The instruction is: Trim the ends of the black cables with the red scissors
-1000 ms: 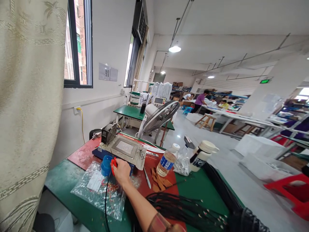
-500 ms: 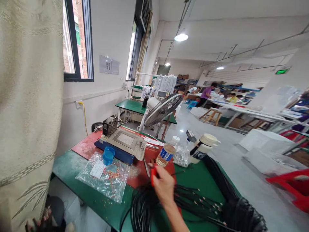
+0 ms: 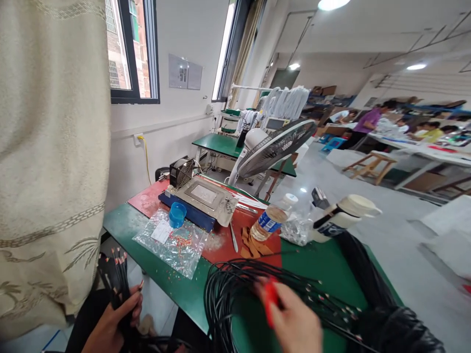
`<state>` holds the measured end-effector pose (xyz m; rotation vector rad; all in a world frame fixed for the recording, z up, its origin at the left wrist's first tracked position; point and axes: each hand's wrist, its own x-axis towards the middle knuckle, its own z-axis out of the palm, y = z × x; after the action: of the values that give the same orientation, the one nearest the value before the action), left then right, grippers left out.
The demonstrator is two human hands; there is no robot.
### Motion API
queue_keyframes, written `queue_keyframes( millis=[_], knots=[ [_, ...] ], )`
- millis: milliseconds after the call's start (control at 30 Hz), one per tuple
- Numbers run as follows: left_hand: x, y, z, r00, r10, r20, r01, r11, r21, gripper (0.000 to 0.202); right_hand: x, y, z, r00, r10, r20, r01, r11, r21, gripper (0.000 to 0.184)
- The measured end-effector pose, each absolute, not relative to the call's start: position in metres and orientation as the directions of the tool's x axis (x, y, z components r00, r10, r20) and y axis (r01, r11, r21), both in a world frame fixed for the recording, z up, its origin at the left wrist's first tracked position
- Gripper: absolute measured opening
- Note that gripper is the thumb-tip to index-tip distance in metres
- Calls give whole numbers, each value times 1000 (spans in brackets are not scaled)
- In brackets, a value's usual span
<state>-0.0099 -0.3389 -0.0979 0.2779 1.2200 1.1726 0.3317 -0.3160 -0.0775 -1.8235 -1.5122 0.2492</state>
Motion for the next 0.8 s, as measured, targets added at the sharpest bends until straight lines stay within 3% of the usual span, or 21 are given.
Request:
queue_keyframes(
  millis=[33,100,233,367,800],
  knots=[
    [-7,-339,-94,-103,815,-571,-534,439,723,44,301,-314,-79,135,973,187,685,44,-727,23],
    [-3,-341,-87,-95,822,-562,-524,438,730,41,242,-313,-80,-148,988,49,574,126,-809,18],
    [0,-344,-81,-77,824,-561,-505,453,735,35,175,-317,-72,-421,903,-87,563,185,-805,18],
    [3,-338,-82,-70,838,-541,-468,452,760,32,169,-316,-65,-469,866,-173,619,183,-763,11],
    [33,-288,-87,-69,911,-406,-198,386,901,46,190,-289,-70,-388,911,-139,653,166,-739,41]
  ],
)
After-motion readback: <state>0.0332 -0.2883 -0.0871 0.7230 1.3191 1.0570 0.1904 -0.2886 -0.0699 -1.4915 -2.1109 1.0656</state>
